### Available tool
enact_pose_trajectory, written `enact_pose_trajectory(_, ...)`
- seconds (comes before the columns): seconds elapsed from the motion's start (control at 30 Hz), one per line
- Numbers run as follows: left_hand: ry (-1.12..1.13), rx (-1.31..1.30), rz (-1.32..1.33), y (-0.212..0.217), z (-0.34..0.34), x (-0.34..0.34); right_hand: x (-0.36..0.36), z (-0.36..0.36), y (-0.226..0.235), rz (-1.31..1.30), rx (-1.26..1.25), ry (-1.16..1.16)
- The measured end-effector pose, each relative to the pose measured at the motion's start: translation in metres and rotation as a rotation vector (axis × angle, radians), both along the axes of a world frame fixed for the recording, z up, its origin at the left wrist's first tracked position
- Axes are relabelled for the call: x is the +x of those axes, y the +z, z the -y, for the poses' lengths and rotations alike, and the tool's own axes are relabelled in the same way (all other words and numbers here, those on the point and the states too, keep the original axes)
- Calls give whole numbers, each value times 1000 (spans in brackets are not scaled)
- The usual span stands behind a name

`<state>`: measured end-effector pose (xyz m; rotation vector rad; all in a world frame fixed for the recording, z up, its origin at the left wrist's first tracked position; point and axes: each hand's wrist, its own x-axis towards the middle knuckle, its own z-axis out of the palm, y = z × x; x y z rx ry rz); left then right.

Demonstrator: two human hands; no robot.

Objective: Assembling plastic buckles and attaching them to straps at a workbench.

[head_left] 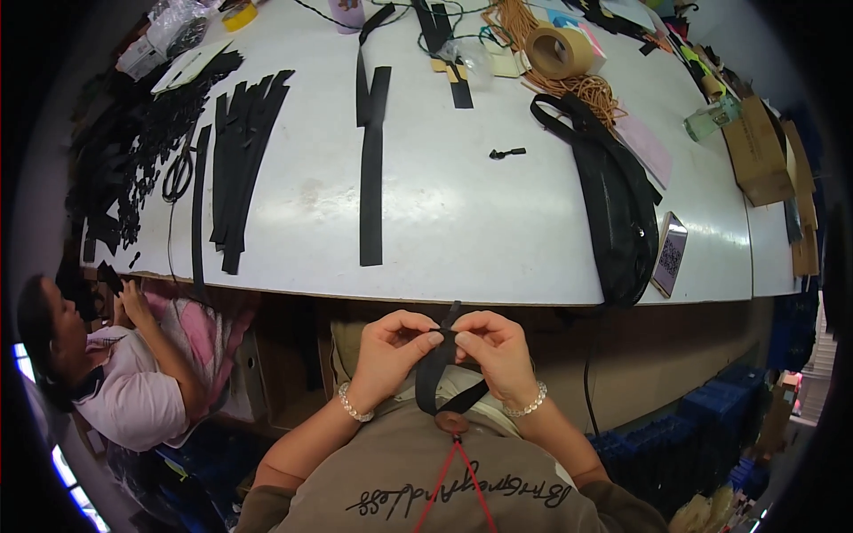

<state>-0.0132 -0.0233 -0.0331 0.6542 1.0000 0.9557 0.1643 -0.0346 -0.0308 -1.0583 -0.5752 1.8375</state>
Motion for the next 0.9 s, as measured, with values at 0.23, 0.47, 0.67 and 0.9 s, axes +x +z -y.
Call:
enact_pose_trajectory(0.23,-14,670,-349,32,-10,-9,0,-5,36,162,471,-33)
enact_pose_trajectory(0.47,-19,707,-378,41,-13,-8,-1,-5,46,199,506,-23)
enact_pose_trajectory(0.67,-22,625,-335,39,-12,-5,-1,-6,46,219,509,-35)
enact_pose_trajectory(0.9,-22,570,-320,31,-12,-5,-3,-8,44,257,466,-51)
